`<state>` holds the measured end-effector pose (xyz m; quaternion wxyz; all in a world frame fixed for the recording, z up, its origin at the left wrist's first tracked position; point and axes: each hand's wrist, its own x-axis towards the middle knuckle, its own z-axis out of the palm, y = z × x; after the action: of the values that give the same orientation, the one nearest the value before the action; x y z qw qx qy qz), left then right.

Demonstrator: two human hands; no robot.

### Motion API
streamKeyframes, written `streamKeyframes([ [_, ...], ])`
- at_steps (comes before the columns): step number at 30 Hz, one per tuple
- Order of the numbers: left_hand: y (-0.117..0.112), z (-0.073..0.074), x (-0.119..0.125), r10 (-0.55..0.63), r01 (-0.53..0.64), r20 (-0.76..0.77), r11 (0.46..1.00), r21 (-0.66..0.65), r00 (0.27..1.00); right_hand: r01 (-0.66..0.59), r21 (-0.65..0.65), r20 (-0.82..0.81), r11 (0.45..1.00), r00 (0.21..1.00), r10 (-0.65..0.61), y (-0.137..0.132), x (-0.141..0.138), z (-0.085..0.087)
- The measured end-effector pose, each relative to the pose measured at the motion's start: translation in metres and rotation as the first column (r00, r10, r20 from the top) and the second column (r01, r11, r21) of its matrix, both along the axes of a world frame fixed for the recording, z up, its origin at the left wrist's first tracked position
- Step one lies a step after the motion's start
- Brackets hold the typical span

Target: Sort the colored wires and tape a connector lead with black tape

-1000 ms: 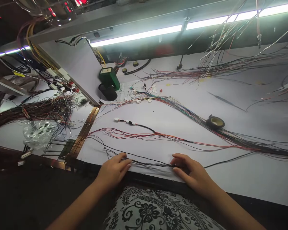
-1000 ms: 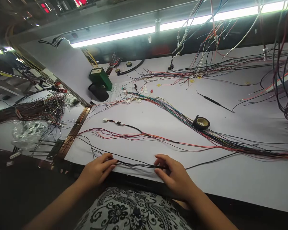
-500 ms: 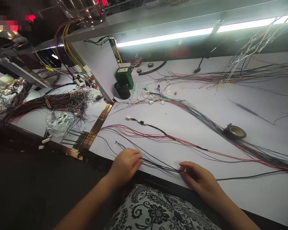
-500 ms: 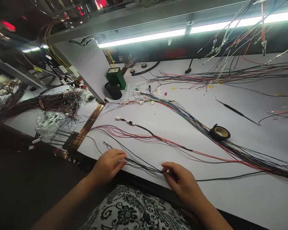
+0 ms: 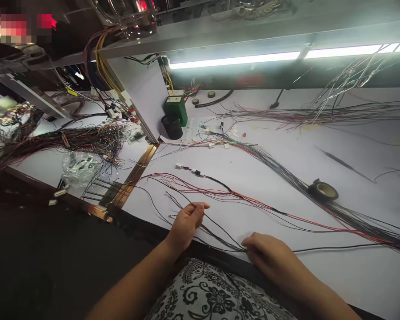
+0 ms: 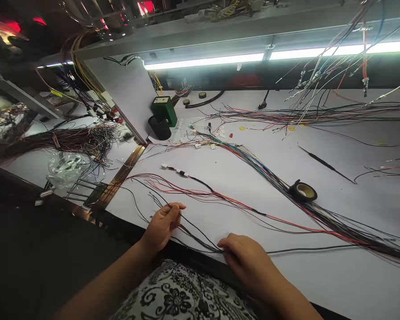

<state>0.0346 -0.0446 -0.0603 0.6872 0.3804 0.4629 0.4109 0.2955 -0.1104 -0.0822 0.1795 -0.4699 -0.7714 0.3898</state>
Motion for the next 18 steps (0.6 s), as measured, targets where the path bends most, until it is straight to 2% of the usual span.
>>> streamKeyframes([
  [1, 0.001, -0.001, -0.009, -0.007, 0.02, -0.095, 0.99, 0.137, 0.995, -0.048, 0.035, 0.028, 0.998, 0.999, 0.047, 0.006, 0.0, 0.005],
  [3, 0.002, -0.004, -0.024, -0.067, 0.141, -0.205, 0.918, 0.372, 0.976, -0.101, 0.157, 0.075, 0.983, 0.993, 0.09, 0.023, -0.001, 0.013],
  [6, 0.006, -0.006, -0.037, -0.169, 0.296, -0.271, 0.781, 0.55, 0.948, -0.03, 0.397, 0.127, 0.918, 0.992, -0.022, 0.058, -0.009, 0.012],
  [8, 0.011, -0.006, -0.038, -0.2, 0.375, -0.346, 0.73, 0.571, 0.917, 0.048, 0.486, 0.175, 0.873, 0.973, -0.151, 0.08, -0.017, 0.004],
  [10, 0.018, -0.005, -0.036, -0.217, 0.449, -0.428, 0.687, 0.571, 0.877, 0.098, 0.519, 0.226, 0.849, 0.942, -0.246, 0.096, -0.025, -0.006],
  [12, 0.024, -0.005, -0.033, -0.203, 0.547, -0.555, 0.613, 0.571, 0.807, 0.124, 0.525, 0.227, 0.842, 0.933, -0.279, 0.104, -0.03, -0.016],
  [14, 0.03, -0.007, -0.031, -0.15, 0.646, -0.7, 0.553, 0.525, 0.698, 0.135, 0.513, 0.182, 0.848, 0.948, -0.261, 0.106, -0.033, -0.023],
  [16, 0.033, -0.01, -0.029, -0.118, 0.705, -0.795, 0.552, 0.445, 0.595, 0.145, 0.509, 0.125, 0.849, 0.963, -0.239, 0.103, -0.032, -0.027],
  [18, 0.034, -0.013, -0.027, -0.124, 0.729, -0.836, 0.569, 0.381, 0.534, 0.153, 0.518, 0.083, 0.842, 0.97, -0.227, 0.101, -0.031, -0.029],
])
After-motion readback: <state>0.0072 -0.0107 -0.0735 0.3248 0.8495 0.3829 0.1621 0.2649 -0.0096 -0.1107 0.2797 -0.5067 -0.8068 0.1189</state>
